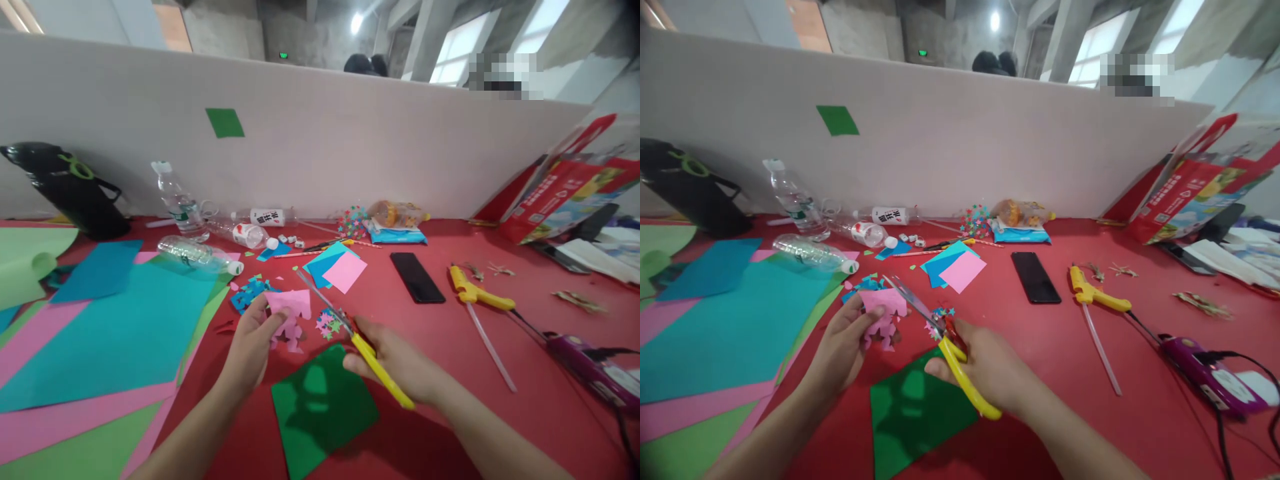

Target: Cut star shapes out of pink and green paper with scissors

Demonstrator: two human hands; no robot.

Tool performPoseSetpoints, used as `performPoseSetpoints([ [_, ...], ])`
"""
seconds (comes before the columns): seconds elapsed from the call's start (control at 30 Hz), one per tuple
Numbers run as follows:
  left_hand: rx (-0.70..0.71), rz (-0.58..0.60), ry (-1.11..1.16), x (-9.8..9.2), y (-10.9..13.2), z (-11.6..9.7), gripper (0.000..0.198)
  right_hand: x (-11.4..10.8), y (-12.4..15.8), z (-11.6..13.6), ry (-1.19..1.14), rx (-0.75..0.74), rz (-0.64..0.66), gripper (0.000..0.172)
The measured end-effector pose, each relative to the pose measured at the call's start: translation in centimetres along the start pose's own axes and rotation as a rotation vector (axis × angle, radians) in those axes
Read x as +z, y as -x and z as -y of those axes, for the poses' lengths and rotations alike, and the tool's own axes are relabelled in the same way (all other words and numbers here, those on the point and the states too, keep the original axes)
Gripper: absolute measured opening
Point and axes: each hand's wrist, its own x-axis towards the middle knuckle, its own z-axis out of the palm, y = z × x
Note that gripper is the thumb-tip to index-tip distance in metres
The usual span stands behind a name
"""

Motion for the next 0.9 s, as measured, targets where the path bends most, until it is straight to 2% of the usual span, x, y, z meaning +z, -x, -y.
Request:
performPoseSetpoints([
  [0.13, 0.056, 0.016, -0.039, -0.4, -0.1, 0.1, 0.02, 0.0, 0.3, 1.0, 0.025, 0.09, 0.042, 0.042],
  [0.27, 0.106, -0.059, -0.096, -0.4, -0.4, 0.6, 0.023, -0.1, 0.1, 0.9, 0.033, 0.11, 0.079, 0.045],
  [0.37, 0.102, -0.099, -0.12, -0.5, -0.6, 0.7, 0.026, -0.2, 0.1, 0.7, 0.043, 0.134, 0.078, 0.047],
  [0.47, 0.083, -0.112, -0.088, -0.7, -0.6, 0.5, 0.021, -0.5, 0.4, 0.9, 0.036, 0.169, 0.097, 0.049],
  [0.63, 0.033, -0.125, -0.028, -0.6, -0.4, 0.2, 0.016, -0.8, 0.8, 2.4, -0.041, 0.176, 0.234, 0.059],
  [0.73, 0.013, -0.105, -0.032, -0.4, -0.4, 0.1, 0.016, -0.6, 0.9, 2.8, -0.101, 0.18, 0.286, 0.062],
  [0.9, 0.012, -0.019, -0.032, -0.4, -0.3, 0.1, 0.013, -0.2, 1.1, 2.9, -0.131, 0.177, 0.294, 0.063],
])
